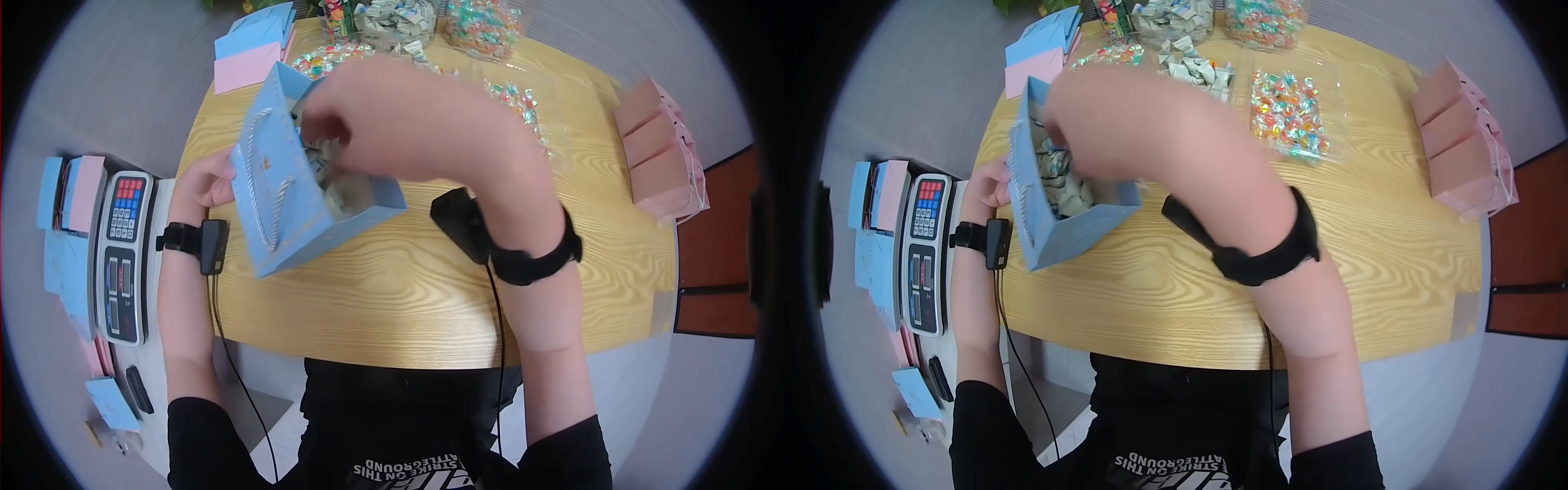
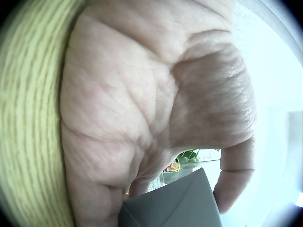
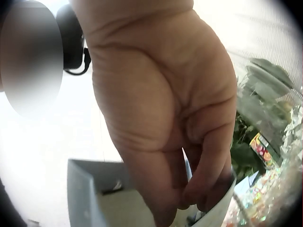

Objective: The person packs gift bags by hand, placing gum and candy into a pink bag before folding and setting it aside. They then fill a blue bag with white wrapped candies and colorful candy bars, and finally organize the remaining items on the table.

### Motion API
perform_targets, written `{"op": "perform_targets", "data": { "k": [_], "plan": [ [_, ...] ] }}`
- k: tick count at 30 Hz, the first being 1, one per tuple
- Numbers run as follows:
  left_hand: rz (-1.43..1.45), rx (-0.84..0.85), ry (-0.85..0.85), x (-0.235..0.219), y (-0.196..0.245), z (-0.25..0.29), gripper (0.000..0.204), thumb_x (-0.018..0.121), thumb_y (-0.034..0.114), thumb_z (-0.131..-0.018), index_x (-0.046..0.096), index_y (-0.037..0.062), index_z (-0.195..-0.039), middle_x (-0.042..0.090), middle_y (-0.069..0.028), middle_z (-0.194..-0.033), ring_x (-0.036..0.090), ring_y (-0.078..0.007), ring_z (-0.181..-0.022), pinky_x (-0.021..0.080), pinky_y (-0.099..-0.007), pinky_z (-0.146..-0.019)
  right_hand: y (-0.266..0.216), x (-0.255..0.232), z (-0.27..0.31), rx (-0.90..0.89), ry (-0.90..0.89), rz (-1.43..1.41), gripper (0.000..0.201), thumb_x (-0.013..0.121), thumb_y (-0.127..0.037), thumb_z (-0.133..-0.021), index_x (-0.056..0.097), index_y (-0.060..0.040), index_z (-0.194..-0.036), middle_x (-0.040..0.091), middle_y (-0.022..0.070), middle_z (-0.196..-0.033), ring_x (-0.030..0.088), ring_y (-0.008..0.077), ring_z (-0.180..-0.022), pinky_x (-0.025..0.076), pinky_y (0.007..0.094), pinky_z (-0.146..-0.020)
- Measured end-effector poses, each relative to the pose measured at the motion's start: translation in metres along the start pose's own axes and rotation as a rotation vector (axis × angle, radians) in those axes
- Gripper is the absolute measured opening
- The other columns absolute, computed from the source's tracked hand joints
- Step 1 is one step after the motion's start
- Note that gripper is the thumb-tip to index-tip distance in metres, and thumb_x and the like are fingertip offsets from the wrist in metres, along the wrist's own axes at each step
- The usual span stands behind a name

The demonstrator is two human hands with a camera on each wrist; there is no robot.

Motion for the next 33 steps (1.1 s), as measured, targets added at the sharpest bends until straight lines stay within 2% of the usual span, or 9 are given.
{"op": "perform_targets", "data": {
  "k": [2, 4, 7, 9, 12, 16, 18, 21, 33],
  "plan": [
    [-0.034, 0.0, 0.026, -0.001, 0.0, -0.001, 0.071, 0.058, -0.001, -0.072, 0.034, -0.0115, -0.139, 0.053, -0.0247, -0.131, 0.06, -0.0316, -0.116, 0.05, -0.0401, -0.101, -0.003, 0.027, -0.001, 0.012, -0.043, 0.065, 0.017, 0.067, -0.008, -0.074, 0.072, -0.0019, -0.09, 0.068, 0.0175, -0.078, 0.068, 0.0307, -0.07, 0.054, 0.0358, -0.062],
    [-0.006, -0.021, -0.035, -0.009, 0.001, -0.001, 0.072, 0.058, -0.001, -0.072, 0.034, -0.0111, -0.139, 0.053, -0.0246, -0.132, 0.059, -0.0316, -0.117, 0.049, -0.0399, -0.101, 0.004, 0.048, -0.006, -0.284, 0.152, -0.209, 0.015, 0.067, -0.009, -0.074, 0.072, -0.0016, -0.087, 0.067, 0.0182, -0.075, 0.067, 0.0315, -0.067, 0.053, 0.0362, -0.06],
    [-0.008, -0.02, -0.052, -0.009, 0.0, -0.001, 0.074, 0.057, 0.0, -0.072, 0.033, -0.0105, -0.141, 0.052, -0.0242, -0.133, 0.058, -0.0313, -0.118, 0.048, -0.0394, -0.102, -0.006, 0.029, -0.004, 0.063, -0.265, -0.032, 0.021, 0.068, -0.013, -0.075, 0.072, -0.003, -0.093, 0.069, 0.0174, -0.08, 0.067, 0.03, -0.07, 0.053, 0.0368, -0.061],
    [-0.038, 0.013, -0.007, -0.005, 0.0, -0.001, 0.075, 0.057, 0.001, -0.071, 0.033, -0.0102, -0.141, 0.052, -0.0239, -0.133, 0.058, -0.0309, -0.118, 0.049, -0.039, -0.102, 0.006, 0.011, -0.006, -0.244, -0.071, -0.173, 0.023, 0.069, -0.018, -0.077, 0.072, -0.0046, -0.096, 0.07, 0.0149, -0.086, 0.068, 0.0286, -0.075, 0.054, 0.0363, -0.066],
    [-0.088, 0.01, 0.029, -0.001, 0.0, -0.001, 0.075, 0.056, 0.001, -0.072, 0.032, -0.0108, -0.142, 0.051, -0.0239, -0.133, 0.059, -0.0298, -0.117, 0.05, -0.0381, -0.1, 0.016, -0.034, 0.005, 0.002, 0.138, -0.15, 0.042, 0.074, -0.022, -0.08, 0.066, -0.0112, -0.12, 0.068, 0.0157, -0.11, 0.067, 0.0293, -0.094, 0.054, 0.0381, -0.084],
    [-0.025, 0.02, 0.068, 0.012, -0.003, -0.005, 0.07, 0.057, -0.001, -0.072, 0.035, -0.0117, -0.138, 0.055, -0.0246, -0.126, 0.062, -0.0311, -0.111, 0.052, -0.0401, -0.097, 0.039, -0.033, 0.006, -0.021, 0.566, 0.147, 0.029, 0.067, -0.01, -0.08, 0.067, 0.0021, -0.106, 0.068, 0.0159, -0.088, 0.064, 0.0213, -0.077, 0.05, 0.0307, -0.071],
    [0.035, 0.032, 0.09, 0.017, -0.003, -0.006, 0.066, 0.058, -0.004, -0.071, 0.038, -0.012, -0.134, 0.059, -0.0255, -0.121, 0.065, -0.0332, -0.106, 0.054, -0.0427, -0.095, 0.081, -0.012, -0.002, 0.318, 0.419, 0.448, 0.068, 0.077, -0.034, -0.078, 0.051, -0.0206, -0.139, 0.055, 0.0183, -0.133, 0.061, 0.0361, -0.111, 0.051, 0.0441, -0.093],
    [0.026, 0.023, 0.102, 0.013, -0.003, -0.006, 0.069, 0.058, -0.004, -0.071, 0.036, -0.0126, -0.135, 0.058, -0.0258, -0.123, 0.064, -0.0328, -0.107, 0.054, -0.0417, -0.095, 0.082, -0.001, -0.002, 0.545, 0.07, 0.419, 0.092, 0.08, -0.041, -0.073, 0.032, -0.0258, -0.15, 0.043, 0.02, -0.145, 0.053, 0.0396, -0.123, 0.047, 0.0475, -0.099],
    [-0.15, 0.003, 0.099, 0.009, -0.002, -0.007, 0.076, 0.058, 0.005, -0.074, 0.031, -0.0096, -0.143, 0.054, -0.0212, -0.129, 0.062, -0.0252, -0.11, 0.053, -0.0358, -0.094, 0.108, 0.024, -0.015, 0.671, -0.184, 0.345, 0.078, 0.079, -0.041, -0.071, 0.045, -0.026, -0.14, 0.043, 0.0126, -0.142, 0.061, 0.0339, -0.109, 0.056, 0.0431, -0.084]
  ]
}}
Point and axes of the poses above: each hand's wrist, its own z-axis away from the middle knuckle, its own x-axis out of the palm, y = z × x, the point moved 2 cm from there along -z, towards the middle knuckle
